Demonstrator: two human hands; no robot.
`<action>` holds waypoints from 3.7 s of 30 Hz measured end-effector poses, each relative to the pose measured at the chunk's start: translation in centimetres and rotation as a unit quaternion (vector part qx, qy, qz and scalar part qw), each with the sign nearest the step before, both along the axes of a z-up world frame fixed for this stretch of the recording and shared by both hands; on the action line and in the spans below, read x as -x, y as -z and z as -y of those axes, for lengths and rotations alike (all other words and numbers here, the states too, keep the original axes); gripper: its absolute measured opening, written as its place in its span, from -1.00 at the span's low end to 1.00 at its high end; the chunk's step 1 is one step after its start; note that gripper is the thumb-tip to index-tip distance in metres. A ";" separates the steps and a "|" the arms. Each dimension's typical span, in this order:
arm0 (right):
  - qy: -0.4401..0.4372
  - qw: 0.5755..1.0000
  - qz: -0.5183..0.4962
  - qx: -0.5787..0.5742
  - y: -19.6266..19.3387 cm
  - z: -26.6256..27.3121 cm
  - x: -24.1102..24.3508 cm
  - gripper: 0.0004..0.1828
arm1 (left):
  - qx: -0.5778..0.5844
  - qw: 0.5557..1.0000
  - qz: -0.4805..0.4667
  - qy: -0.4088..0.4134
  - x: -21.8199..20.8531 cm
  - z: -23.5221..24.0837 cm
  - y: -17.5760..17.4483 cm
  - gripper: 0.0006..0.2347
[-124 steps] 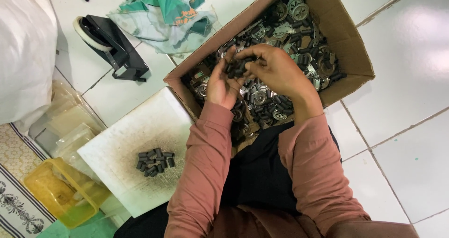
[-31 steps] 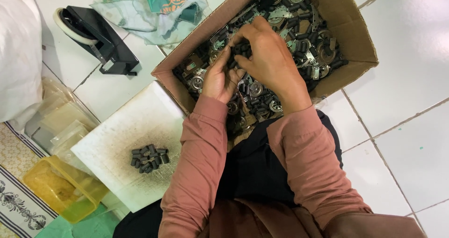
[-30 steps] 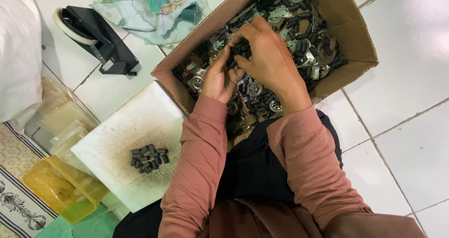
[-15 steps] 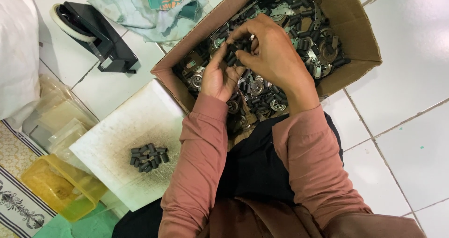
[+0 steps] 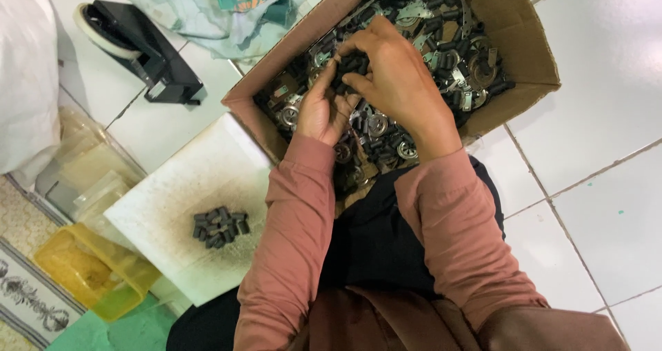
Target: The person sorts various small metal and plastic components from a large cardboard box, placing them into a plastic bag and onto a white board.
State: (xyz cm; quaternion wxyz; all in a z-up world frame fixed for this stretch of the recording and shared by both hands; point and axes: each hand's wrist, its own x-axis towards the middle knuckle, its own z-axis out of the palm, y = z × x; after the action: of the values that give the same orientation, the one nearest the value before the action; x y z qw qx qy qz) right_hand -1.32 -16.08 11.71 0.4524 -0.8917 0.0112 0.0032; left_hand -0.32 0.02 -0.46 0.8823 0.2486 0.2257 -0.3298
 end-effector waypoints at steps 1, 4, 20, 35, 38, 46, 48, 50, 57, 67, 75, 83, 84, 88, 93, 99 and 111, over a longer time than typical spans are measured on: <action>-0.002 1.000 0.001 -0.001 0.1 0.0 0.4 -0.64 | -0.001 1.000 0.001 -0.002 0.5 -0.1 0.4 -0.67; -0.029 0.999 0.005 -0.019 0.0 -0.1 0.8 -0.63 | -0.027 0.999 0.016 -0.020 1.3 -0.4 0.4 -0.68; -0.226 0.972 -0.040 0.038 -7.1 -10.9 18.1 -0.21 | 0.014 0.976 -0.137 -0.170 23.8 -10.7 -7.6 -0.72; -0.279 0.960 -0.004 -0.016 -9.7 -22.8 21.4 -0.60 | 0.093 0.951 -0.024 -0.294 27.8 -20.3 -11.9 -0.64; -0.278 0.961 0.007 0.002 -10.4 -24.4 21.8 -0.64 | 0.097 0.949 -0.015 -0.301 27.6 -21.2 -11.3 -0.64; -0.236 0.971 0.009 -0.027 -8.9 -26.4 21.0 -0.74 | 0.099 0.942 0.008 -0.319 26.0 -22.7 -9.3 -0.66; -0.196 0.974 -0.009 -0.113 -6.9 -26.0 20.1 -0.70 | 0.114 0.940 0.015 -0.322 25.3 -23.2 -9.1 -0.67; -0.177 0.975 -0.010 -0.133 -5.6 -25.2 18.6 -0.69 | 0.128 0.936 0.016 -0.328 24.5 -23.6 -7.9 -0.68; -0.128 0.985 0.031 -0.108 -3.8 -23.5 12.6 -0.63 | 0.128 0.933 0.028 -0.336 22.3 -25.3 -6.2 -0.69; -0.211 0.972 0.060 0.083 -4.3 -23.3 11.6 -0.50 | 0.073 0.947 0.061 -0.306 22.6 -25.4 -7.7 -0.68; -0.185 0.976 0.099 0.059 -4.0 -22.2 12.6 -0.49 | 0.066 0.949 0.083 -0.298 22.9 -25.4 -8.1 -0.67; -0.164 0.982 0.090 -0.019 -4.1 -23.0 12.8 -0.47 | 0.064 0.948 0.094 -0.296 23.1 -25.5 -7.8 -0.67; -0.152 0.984 0.081 -0.047 -4.6 -23.2 13.3 -0.49 | 0.066 0.948 0.097 -0.297 23.3 -25.6 -7.8 -0.67; -0.117 0.982 0.068 -0.132 -2.4 -22.2 14.5 -0.53 | 0.064 0.947 0.102 -0.297 23.5 -25.6 -8.2 -0.67; -0.126 0.982 0.104 -0.090 -2.1 -23.0 16.7 -0.57 | 0.004 0.958 0.082 -0.275 23.5 -25.0 -8.2 -0.67; -0.240 0.959 0.150 0.012 -6.7 -24.8 19.1 -0.67 | -0.071 0.972 0.049 -0.218 24.5 -22.4 0.0 -0.64; -0.249 0.965 0.084 0.003 -7.8 -23.2 18.4 -0.75 | -0.175 0.969 0.066 -0.164 23.4 -21.9 -6.1 -0.67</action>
State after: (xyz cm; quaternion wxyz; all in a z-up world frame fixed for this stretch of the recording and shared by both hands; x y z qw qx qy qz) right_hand -19.69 7.08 19.46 0.4337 -0.8649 -0.2493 0.0410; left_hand -23.71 21.92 5.62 0.8804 0.3796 0.2584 -0.1185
